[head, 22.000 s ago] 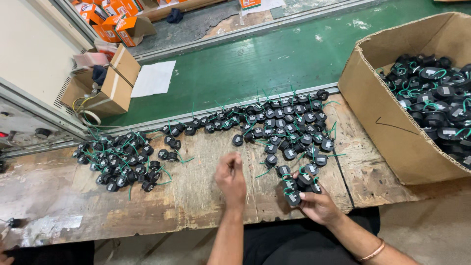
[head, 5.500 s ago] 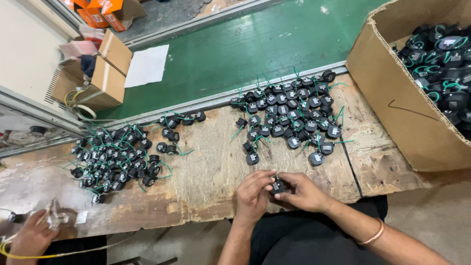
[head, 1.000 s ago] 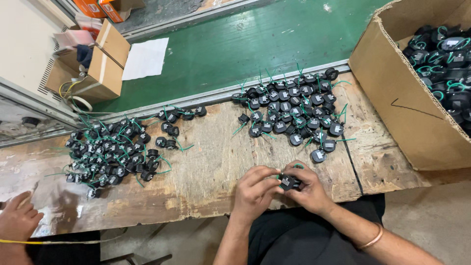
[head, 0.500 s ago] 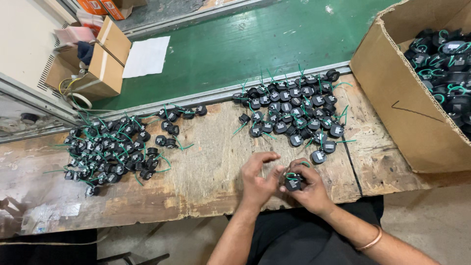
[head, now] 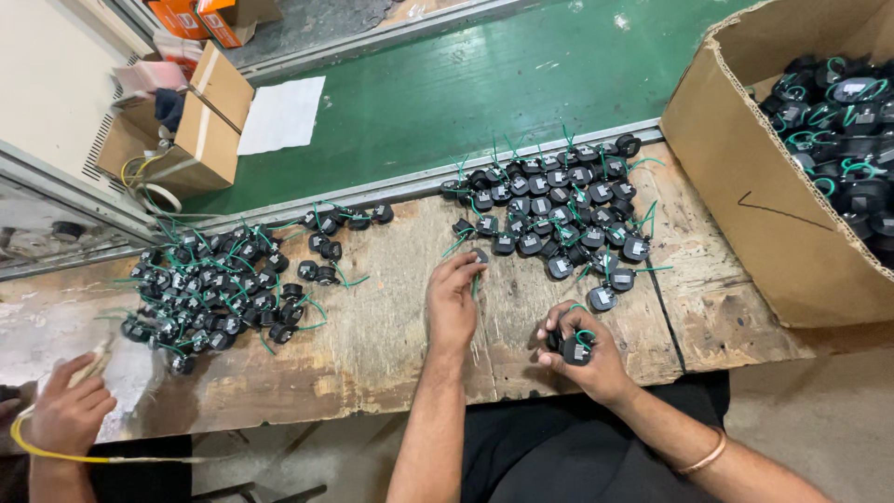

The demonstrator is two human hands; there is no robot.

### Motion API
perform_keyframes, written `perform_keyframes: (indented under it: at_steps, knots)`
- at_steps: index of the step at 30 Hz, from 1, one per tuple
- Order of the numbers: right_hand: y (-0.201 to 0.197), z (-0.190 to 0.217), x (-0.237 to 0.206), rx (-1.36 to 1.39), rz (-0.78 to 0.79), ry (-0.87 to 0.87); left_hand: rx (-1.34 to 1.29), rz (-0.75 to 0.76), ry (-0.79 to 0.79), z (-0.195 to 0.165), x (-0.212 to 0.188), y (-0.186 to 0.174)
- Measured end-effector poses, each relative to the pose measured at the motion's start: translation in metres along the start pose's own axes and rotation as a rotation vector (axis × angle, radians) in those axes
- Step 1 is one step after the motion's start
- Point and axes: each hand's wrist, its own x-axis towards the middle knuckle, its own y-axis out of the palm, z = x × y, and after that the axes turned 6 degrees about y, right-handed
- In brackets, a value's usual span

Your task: The person picks up black power plug adapters with green wires one at a time from the workbench, turns and handles each in both hands, and places them into a large cardboard box at the side of the bench. A second worker at the left of the bench handles items with a small tool.

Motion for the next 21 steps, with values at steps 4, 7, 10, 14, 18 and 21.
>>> perform_keyframes:
  at_steps: [4,7,10,14,18,21]
  knots:
    - [0.0,-0.001,0.001,0.013,-0.019,0.001,0.129,0.044,0.132,0.0,0.001,0.0]
    - [-0.001,-0.001,0.0,0.013,-0.007,0.005,0.068,0.069,-0.024,-0.001,0.003,0.0]
    - [-0.001,0.0,-0.001,0.04,0.007,0.026,-0.118,-0.009,-0.206,-0.002,0.005,-0.001]
    - [-0.001,-0.002,0.0,0.061,0.009,0.036,0.051,0.027,-0.002,-0.011,0.006,-0.001]
    - [-0.001,-0.003,0.0,0.035,0.0,0.037,0.221,0.111,0.082,-0.015,0.001,0.003]
    - [-0.001,-0.003,0.0,0.021,-0.002,0.028,0.058,-0.017,-0.044,-0.006,0.003,0.006]
